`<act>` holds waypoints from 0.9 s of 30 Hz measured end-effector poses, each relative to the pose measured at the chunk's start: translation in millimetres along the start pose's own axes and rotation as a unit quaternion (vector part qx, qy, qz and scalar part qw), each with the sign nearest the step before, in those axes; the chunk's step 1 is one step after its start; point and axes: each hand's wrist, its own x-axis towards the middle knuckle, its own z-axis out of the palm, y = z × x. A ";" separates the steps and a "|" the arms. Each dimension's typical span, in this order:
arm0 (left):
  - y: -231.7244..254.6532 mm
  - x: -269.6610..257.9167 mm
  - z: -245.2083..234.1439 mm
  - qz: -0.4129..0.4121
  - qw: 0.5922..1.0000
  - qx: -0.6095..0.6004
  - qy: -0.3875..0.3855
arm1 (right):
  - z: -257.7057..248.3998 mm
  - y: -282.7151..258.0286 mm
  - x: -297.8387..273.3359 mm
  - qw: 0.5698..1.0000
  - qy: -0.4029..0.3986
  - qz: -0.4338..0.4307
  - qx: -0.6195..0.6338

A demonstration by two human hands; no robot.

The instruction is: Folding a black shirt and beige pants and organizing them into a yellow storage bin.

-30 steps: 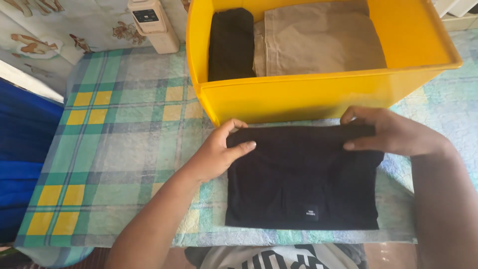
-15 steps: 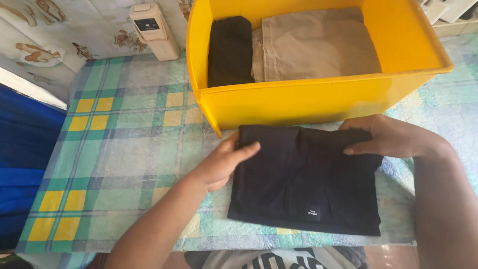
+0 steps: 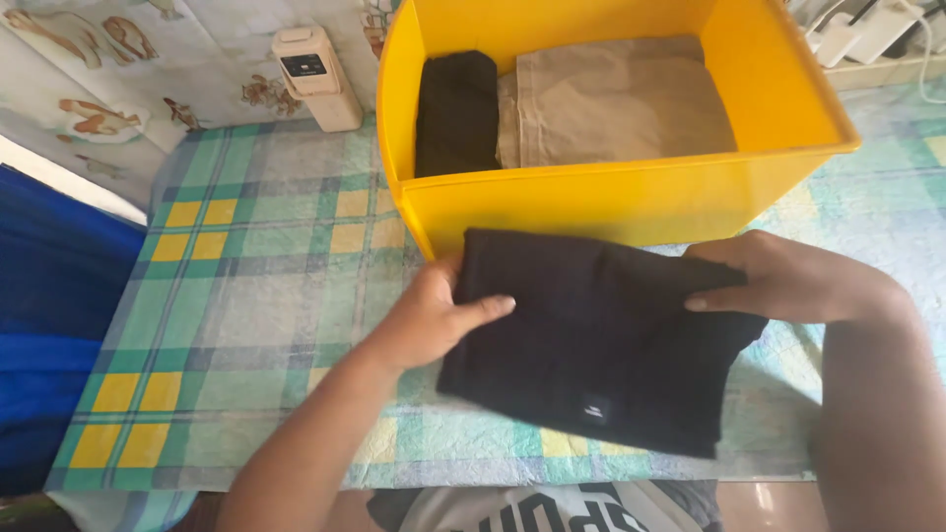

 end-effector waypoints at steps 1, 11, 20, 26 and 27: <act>7.1 -3.7 -2.6 -0.024 1.000 -0.010 0.011 | -4.7 -10.5 -12.5 1.000 -0.002 0.008 -0.006; 75.0 -24.0 -0.8 0.231 0.958 0.169 -0.037 | 1.1 -47.7 -39.2 0.981 0.066 -0.183 0.009; 96.5 -37.2 5.5 0.201 0.934 0.294 -0.027 | -24.0 -104.2 -74.3 0.908 0.188 -0.372 0.046; 89.8 -42.4 -11.6 0.131 0.962 0.230 -0.060 | -33.3 -76.6 -82.7 0.884 0.237 -0.396 0.075; 100.9 -44.1 -12.0 0.135 0.959 0.244 -0.042 | -38.0 -72.9 -87.3 0.906 0.275 -0.317 0.051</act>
